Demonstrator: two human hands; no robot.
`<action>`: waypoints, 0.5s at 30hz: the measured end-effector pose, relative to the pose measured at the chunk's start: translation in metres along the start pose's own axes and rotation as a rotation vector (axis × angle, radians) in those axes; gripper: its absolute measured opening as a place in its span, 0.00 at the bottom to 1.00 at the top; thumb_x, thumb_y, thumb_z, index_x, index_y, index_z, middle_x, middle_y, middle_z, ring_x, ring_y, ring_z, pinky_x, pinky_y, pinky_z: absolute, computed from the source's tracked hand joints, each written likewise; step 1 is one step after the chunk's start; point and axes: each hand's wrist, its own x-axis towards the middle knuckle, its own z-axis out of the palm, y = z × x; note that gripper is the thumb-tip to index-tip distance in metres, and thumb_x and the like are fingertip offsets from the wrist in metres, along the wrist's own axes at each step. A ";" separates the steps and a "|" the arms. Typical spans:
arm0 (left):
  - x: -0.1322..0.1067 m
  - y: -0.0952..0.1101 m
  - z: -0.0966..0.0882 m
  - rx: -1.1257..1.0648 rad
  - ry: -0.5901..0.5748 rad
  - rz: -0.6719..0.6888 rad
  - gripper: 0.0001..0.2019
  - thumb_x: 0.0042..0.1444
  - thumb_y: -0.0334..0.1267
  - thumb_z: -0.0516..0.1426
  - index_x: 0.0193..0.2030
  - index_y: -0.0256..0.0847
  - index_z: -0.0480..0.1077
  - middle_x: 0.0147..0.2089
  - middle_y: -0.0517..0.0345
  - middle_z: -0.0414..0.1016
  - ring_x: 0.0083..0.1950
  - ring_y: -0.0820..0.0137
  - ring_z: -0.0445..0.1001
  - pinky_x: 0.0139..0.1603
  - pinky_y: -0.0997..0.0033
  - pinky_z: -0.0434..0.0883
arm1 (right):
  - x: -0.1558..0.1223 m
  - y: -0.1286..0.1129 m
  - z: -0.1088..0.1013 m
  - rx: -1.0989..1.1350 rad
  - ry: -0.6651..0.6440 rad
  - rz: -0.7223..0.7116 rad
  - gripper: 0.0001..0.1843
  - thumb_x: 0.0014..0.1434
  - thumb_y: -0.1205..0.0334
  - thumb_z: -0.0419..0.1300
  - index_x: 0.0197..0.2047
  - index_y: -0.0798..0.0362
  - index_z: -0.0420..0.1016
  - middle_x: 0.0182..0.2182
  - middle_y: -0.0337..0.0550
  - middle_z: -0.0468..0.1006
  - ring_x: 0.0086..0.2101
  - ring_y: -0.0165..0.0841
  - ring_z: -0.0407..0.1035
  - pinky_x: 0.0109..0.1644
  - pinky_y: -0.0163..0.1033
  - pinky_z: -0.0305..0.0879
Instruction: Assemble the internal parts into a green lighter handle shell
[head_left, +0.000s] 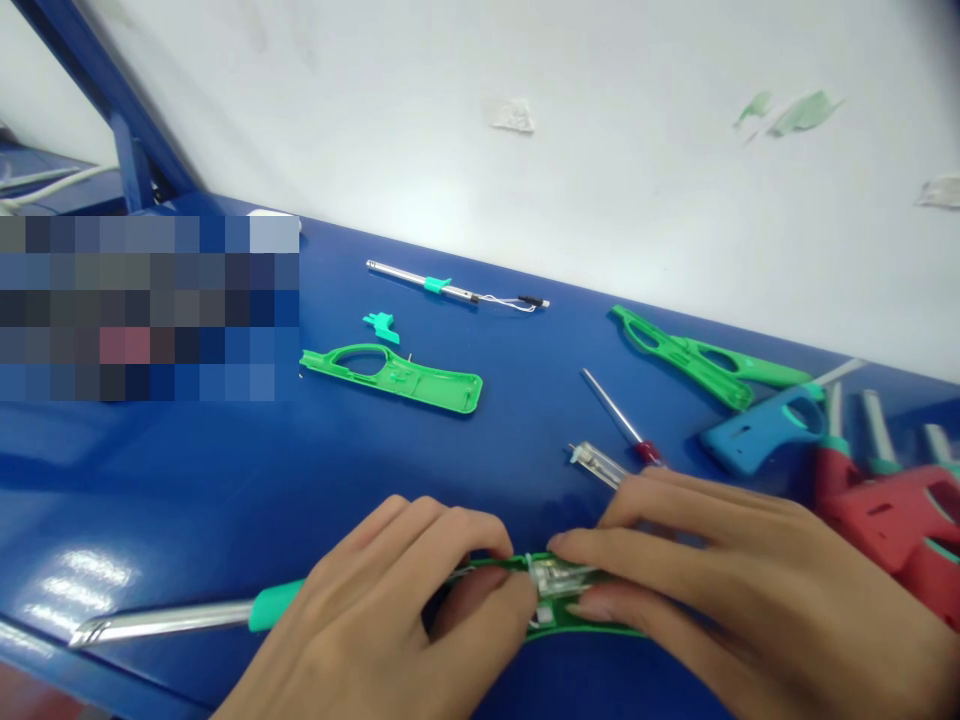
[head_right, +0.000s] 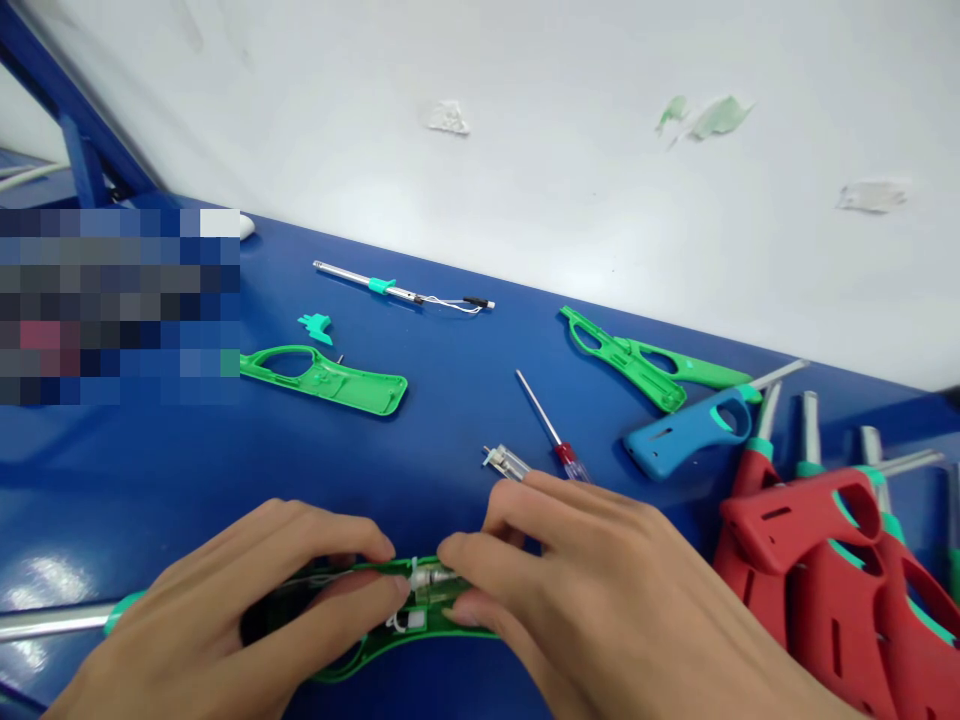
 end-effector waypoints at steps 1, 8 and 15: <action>-0.001 0.000 0.001 0.001 0.005 -0.001 0.16 0.70 0.26 0.51 0.46 0.49 0.78 0.41 0.63 0.79 0.35 0.73 0.75 0.35 0.73 0.71 | 0.000 0.000 -0.001 0.011 0.027 -0.009 0.12 0.79 0.60 0.50 0.56 0.42 0.74 0.42 0.37 0.79 0.42 0.33 0.77 0.48 0.39 0.77; -0.005 -0.002 0.006 -0.004 -0.006 -0.017 0.16 0.73 0.30 0.48 0.48 0.49 0.77 0.45 0.64 0.78 0.38 0.74 0.76 0.40 0.72 0.70 | 0.001 -0.003 0.001 -0.155 0.208 -0.146 0.20 0.79 0.68 0.41 0.52 0.47 0.74 0.40 0.39 0.81 0.37 0.34 0.79 0.42 0.41 0.76; -0.006 0.001 0.006 -0.031 0.000 -0.061 0.15 0.71 0.30 0.50 0.45 0.49 0.77 0.40 0.67 0.78 0.34 0.75 0.75 0.36 0.73 0.69 | -0.004 -0.005 0.006 -0.216 0.253 -0.161 0.19 0.77 0.72 0.42 0.52 0.47 0.72 0.39 0.39 0.81 0.39 0.36 0.79 0.45 0.45 0.72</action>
